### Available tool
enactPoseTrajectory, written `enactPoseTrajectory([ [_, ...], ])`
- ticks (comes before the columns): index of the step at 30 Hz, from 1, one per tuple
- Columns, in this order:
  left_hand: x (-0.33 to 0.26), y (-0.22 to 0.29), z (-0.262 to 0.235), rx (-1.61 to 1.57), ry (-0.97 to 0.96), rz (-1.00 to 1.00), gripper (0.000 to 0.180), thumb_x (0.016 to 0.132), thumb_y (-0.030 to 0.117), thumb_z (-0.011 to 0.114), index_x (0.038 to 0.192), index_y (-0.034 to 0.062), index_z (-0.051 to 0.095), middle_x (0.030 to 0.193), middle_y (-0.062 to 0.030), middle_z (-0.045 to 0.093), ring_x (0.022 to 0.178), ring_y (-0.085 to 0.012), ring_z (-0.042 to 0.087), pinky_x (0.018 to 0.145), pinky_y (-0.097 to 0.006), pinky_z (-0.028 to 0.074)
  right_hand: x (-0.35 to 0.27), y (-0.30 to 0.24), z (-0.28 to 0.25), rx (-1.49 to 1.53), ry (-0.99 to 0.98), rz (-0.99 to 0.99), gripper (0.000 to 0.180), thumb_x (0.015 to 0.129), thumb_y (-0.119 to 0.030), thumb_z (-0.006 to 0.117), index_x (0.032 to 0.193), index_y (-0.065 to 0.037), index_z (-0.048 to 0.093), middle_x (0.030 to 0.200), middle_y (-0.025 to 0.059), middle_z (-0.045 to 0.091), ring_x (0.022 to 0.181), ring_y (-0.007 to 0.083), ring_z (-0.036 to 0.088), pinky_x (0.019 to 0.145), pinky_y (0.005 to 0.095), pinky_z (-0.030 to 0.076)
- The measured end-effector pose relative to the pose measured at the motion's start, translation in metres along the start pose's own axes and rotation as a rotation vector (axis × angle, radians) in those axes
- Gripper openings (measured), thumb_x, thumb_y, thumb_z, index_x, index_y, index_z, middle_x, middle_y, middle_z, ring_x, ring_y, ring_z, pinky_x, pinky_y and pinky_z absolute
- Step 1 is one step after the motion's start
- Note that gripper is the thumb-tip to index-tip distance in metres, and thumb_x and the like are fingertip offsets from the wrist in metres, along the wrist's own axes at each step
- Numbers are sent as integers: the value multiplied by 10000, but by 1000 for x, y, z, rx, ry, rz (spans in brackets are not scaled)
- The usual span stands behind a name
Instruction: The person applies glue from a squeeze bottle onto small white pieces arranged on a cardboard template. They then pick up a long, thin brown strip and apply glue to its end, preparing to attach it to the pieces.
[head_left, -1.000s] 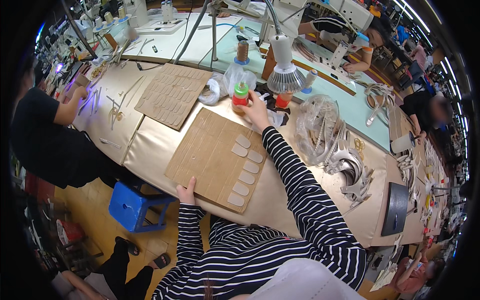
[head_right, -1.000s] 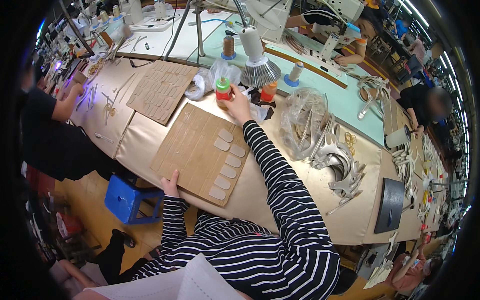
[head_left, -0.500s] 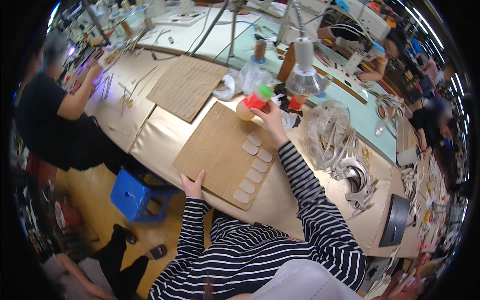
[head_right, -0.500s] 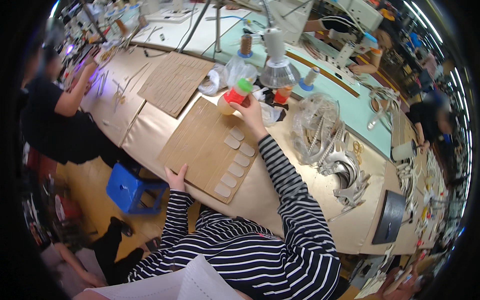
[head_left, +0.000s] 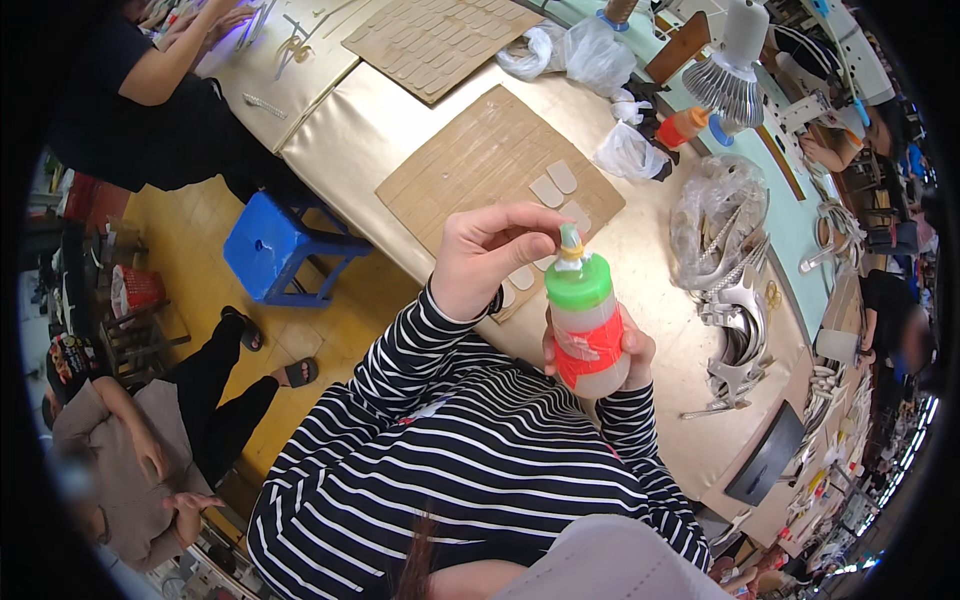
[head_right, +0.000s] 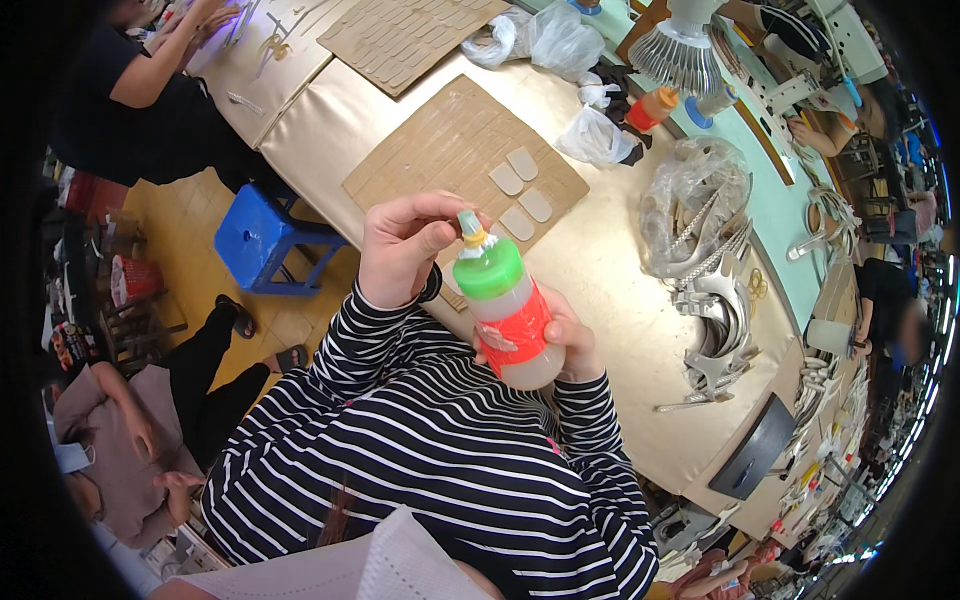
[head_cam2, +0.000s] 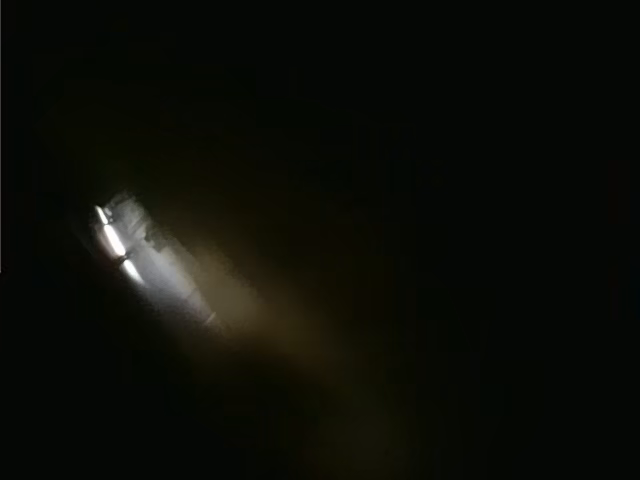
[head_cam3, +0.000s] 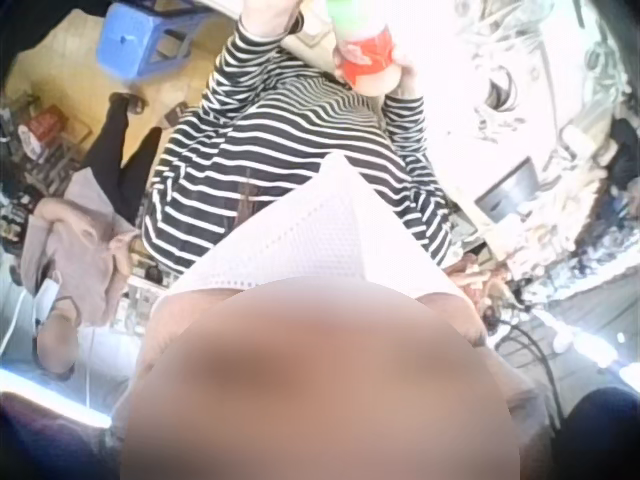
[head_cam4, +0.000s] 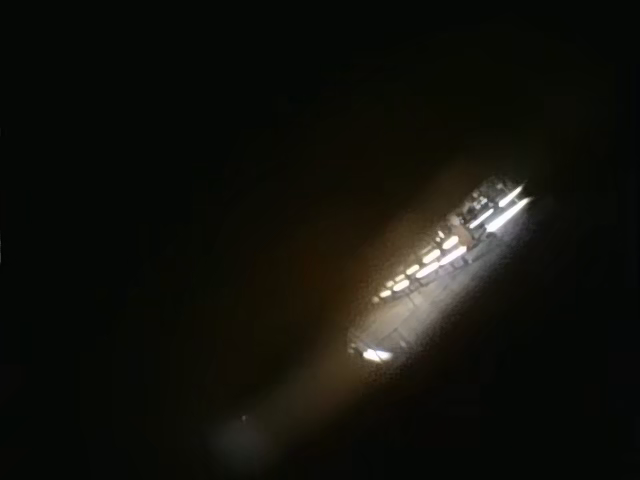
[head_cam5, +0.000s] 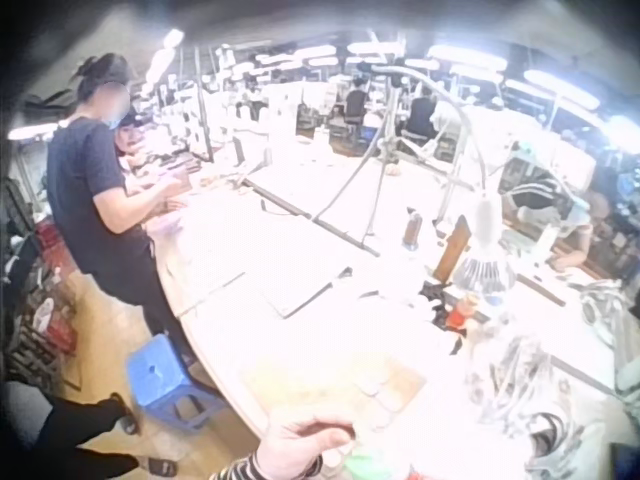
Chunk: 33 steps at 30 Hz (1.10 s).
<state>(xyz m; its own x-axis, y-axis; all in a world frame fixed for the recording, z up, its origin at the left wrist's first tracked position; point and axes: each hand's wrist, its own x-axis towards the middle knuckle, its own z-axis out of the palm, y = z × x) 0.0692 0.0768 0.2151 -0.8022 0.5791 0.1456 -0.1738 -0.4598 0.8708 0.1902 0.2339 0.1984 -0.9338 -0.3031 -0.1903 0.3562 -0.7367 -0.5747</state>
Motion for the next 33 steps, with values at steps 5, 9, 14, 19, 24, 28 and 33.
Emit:
enactPoseTrajectory([
  [5,-7,7,5,129,70,50,138,764,-66,629,902,-56,628,884,-164,645,842,-224,642,751,-290,517,-12,9,0,92,46,70,774,670,-460,633,1161,96,412,887,235,570,736,294,620,643,368,554],
  [9,-13,15,-1,302,76,113,133,728,-123,623,840,-53,640,825,-157,650,791,-216,648,707,-277,524,-15,8,6,-70,149,60,763,669,-470,620,1115,116,422,811,201,552,668,298,611,543,365,559],
  [14,-21,11,-2,255,227,90,38,757,-59,637,767,-60,600,772,-128,635,771,-210,645,684,-268,515,-14,3,10,-147,142,51,777,683,-485,606,1129,120,408,778,192,552,625,292,605,506,349,544],
  [19,-21,-2,0,361,291,262,119,827,60,624,811,-36,555,777,-108,606,742,-179,614,684,-264,488,-9,11,8,713,-156,251,772,745,-448,578,1199,133,349,959,250,503,758,336,594,559,398,544],
  [24,-20,-2,0,236,240,226,160,889,135,573,893,-18,529,821,-64,577,769,-120,546,719,-235,451,4,20,0,904,-303,369,801,756,-429,569,1220,153,274,911,249,448,675,371,581,507,427,554],
  [28,-19,6,-8,159,69,132,192,919,189,539,905,-1,519,835,-15,528,786,-85,483,735,-215,411,7,25,-10,940,-397,417,813,758,-442,552,1206,175,272,905,266,445,647,372,585,450,411,540],
  [33,-20,15,-10,43,-121,-130,265,926,288,507,842,37,488,828,-20,495,803,-118,473,769,-256,394,2,26,-23,929,-442,442,815,767,-464,518,1196,187,280,905,290,449,548,354,567,398,400,520],
])
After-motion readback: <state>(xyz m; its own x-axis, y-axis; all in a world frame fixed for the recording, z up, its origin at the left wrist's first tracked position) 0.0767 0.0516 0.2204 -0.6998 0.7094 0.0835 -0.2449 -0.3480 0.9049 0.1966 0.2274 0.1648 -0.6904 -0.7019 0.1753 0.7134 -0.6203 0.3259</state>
